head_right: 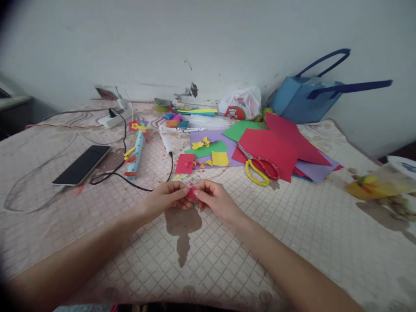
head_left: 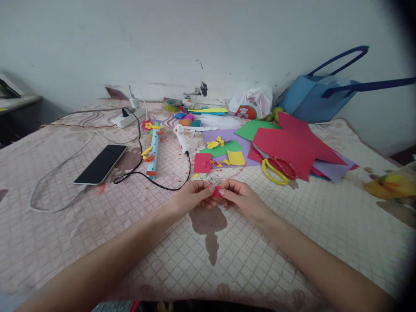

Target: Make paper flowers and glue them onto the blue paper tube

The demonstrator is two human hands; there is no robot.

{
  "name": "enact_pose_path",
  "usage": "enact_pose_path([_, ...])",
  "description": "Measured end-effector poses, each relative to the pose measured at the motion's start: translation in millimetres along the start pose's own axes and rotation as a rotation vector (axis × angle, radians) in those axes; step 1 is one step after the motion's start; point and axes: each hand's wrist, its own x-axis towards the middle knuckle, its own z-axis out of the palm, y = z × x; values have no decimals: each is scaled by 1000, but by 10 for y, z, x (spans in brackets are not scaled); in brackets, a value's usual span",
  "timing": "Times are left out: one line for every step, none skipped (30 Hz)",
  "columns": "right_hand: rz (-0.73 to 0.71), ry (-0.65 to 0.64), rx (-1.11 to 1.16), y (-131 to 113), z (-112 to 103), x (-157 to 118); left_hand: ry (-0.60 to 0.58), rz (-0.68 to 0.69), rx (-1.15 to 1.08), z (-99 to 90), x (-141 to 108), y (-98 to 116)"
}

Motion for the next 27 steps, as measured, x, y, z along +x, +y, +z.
enact_pose_path([3, -3, -5, 3, 2, 0, -1, 2, 2, 1, -1, -2])
enact_pose_path([5, -3, -10, 4, 4, 0, 2, 5, 5, 1, -1, -5])
enact_pose_path([7, 1, -16, 4, 7, 0, 5, 6, 10, 2, 0, -10])
enact_pose_path([7, 6, -23, 3, 11, 1, 8, 7, 14, 3, 2, -17])
enact_pose_path([6, 13, -32, 1, 13, 3, 10, 6, 17, 4, 5, -24])
enact_pose_path([5, 19, -43, 0, 14, 5, 11, 4, 20, 3, 9, -33])
enact_pose_path([1, 25, -55, 0, 14, 8, 8, 3, 27, 1, 14, -41])
enact_pose_path([-1, 27, -68, -1, 12, 12, 2, 8, 40, -1, 17, -47])
enact_pose_path([-4, 26, -81, -1, 9, 14, -2, 27, 60, -4, 20, -52])
enact_pose_path([-6, 24, -94, -3, 6, 17, -1, 64, 86, -8, 21, -54])
enact_pose_path([-6, 22, -106, -7, 2, 18, 3, 117, 118, -11, 19, -53])
enact_pose_path([-4, 19, -118, -14, -1, 17, 10, 181, 155, -15, 16, -47])
enact_pose_path([1, 17, -130, -24, -4, 16, 18, 247, 196, -19, 10, -37])
enact_pose_path([5, 17, -140, -37, -7, 13, 24, 305, 238, -23, 3, -24])
enact_pose_path([10, 13, -149, -51, -11, 10, 23, 348, 286, -27, -4, -10])
enact_pose_path([16, 2, -160, -65, -18, 6, 14, 372, 338, -31, -11, 4])
enact_pose_path([25, -13, -174, -76, -29, 2, 5, 383, 392, -35, -16, 16])
enact_pose_path([37, -34, -196, -83, -43, -1, -5, 384, 443, -40, -19, 24])
enact_pose_path([50, -57, -229, -87, -62, -4, -16, 376, 482, -44, -20, 26])
enact_pose_path([62, -82, -271, -86, -83, -7, -28, 361, 506, -49, -19, 23])
enact_pose_path([70, -106, -320, -84, -107, -11, -43, 341, 516, -52, -17, 15])
enact_pose_path([75, -126, -367, -80, -131, -14, -60, 320, 517, -55, -15, 5])
enact_pose_path([77, -144, -410, -78, -153, -17, -79, 300, 517, -57, -13, -7])
enact_pose_path([82, -159, -443, -77, -171, -19, -96, 281, 525, -56, -12, -17])
enact_pose_path([91, -167, -471, -79, -186, -20, -99, 275, 551, -55, -13, -23])
enact_pose_path([97, -167, -503, -84, -195, -18, -88, 278, 594, -52, -14, -26])
enact_pose_path([93, -161, -545, -90, -198, -15, -62, 289, 656, -48, -16, -24])
